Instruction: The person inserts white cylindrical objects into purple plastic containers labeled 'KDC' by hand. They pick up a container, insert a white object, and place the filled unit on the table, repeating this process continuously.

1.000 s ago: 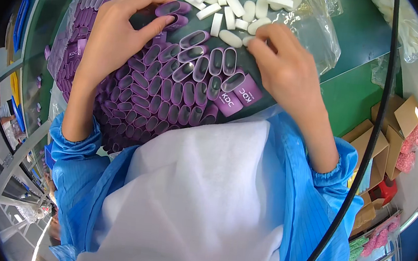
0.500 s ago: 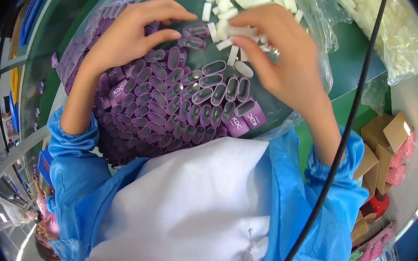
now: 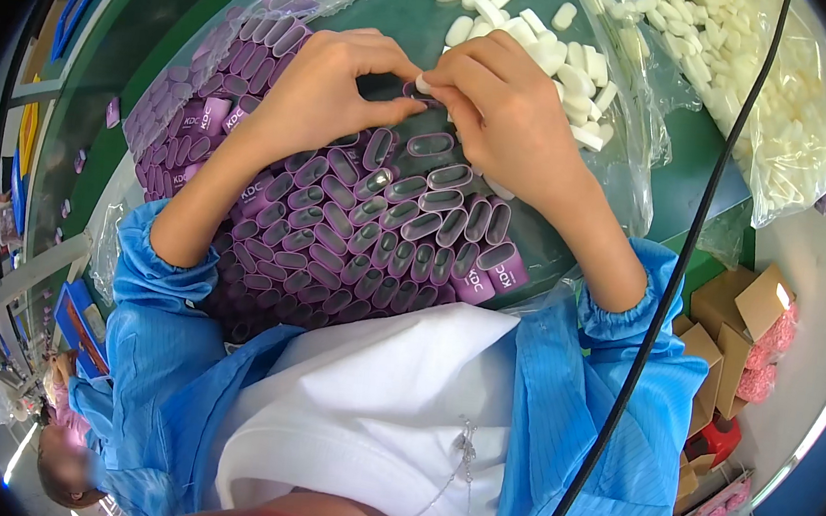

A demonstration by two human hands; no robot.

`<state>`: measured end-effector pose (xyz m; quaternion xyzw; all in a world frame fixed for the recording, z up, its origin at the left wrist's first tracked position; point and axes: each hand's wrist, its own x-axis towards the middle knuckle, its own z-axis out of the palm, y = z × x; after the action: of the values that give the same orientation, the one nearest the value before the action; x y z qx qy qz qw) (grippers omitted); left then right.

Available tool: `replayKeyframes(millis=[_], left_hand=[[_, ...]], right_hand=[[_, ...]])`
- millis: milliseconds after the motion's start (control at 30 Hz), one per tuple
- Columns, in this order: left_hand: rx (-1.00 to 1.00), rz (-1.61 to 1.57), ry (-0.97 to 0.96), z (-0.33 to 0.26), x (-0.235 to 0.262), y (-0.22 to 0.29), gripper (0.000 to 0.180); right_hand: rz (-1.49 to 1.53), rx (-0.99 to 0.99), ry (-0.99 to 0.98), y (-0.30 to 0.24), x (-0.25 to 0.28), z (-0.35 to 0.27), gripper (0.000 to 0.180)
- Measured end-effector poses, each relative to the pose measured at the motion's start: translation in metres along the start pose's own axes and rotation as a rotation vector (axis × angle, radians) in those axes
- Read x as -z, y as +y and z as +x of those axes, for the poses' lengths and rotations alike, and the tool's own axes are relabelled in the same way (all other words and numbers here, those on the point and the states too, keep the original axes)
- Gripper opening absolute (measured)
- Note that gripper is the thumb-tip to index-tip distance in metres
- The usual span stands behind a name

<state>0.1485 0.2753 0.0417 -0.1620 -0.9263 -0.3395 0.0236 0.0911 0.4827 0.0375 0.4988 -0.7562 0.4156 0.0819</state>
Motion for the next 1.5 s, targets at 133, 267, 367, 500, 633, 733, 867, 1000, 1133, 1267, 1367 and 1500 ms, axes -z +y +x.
replayKeyframes(millis=[133, 267, 367, 500, 633, 733, 867, 1000, 1133, 1267, 1367, 1500], left_hand=[[-0.11, 0.07, 0.03, 0.0, -0.002, -0.006, 0.021], [-0.082, 0.108, 0.017, -0.001, -0.006, -0.006, 0.016], [-0.058, 0.105, -0.016, 0.0, -0.004, -0.006, 0.016], [-0.047, 0.113, 0.004, -0.002, -0.004, -0.006, 0.015], [-0.05, 0.101, -0.008, -0.001, -0.004, -0.006, 0.014], [-0.057, 0.111, -0.006, -0.001, -0.004, -0.006, 0.014], [-0.05, 0.101, -0.008, -0.004, -0.003, -0.006, 0.014], [-0.043, 0.082, -0.003, -0.004, -0.003, -0.005, 0.013], [-0.053, 0.087, 0.0, -0.002, -0.003, -0.005, 0.013], [-0.05, 0.086, 0.001, -0.003, -0.002, -0.004, 0.012], [-0.057, 0.082, 0.013, -0.005, -0.004, -0.003, 0.012], [-0.057, 0.105, 0.009, -0.004, -0.006, -0.004, 0.013]], right_hand=[[-0.01, 0.102, -0.12, 0.0, 0.006, 0.007, 0.017], [-0.042, 0.117, -0.084, 0.001, -0.001, 0.007, 0.019], [-0.095, 0.134, -0.041, -0.001, -0.01, 0.007, 0.02], [-0.062, 0.174, -0.063, 0.005, 0.001, -0.001, 0.025], [-0.063, 0.21, -0.108, 0.013, 0.01, -0.002, 0.031], [-0.023, 0.232, -0.138, 0.012, 0.006, 0.004, 0.034], [-0.064, 0.253, -0.164, 0.014, 0.007, 0.001, 0.036], [-0.149, 0.296, -0.117, 0.017, 0.007, -0.012, 0.034], [-0.057, 0.192, -0.114, 0.012, 0.004, -0.005, 0.029], [-0.131, 0.267, -0.256, 0.005, 0.015, 0.011, 0.025], [-0.165, 0.293, -0.301, 0.001, 0.018, 0.013, 0.025], [-0.25, 0.301, -0.282, -0.005, 0.013, 0.011, 0.027]])
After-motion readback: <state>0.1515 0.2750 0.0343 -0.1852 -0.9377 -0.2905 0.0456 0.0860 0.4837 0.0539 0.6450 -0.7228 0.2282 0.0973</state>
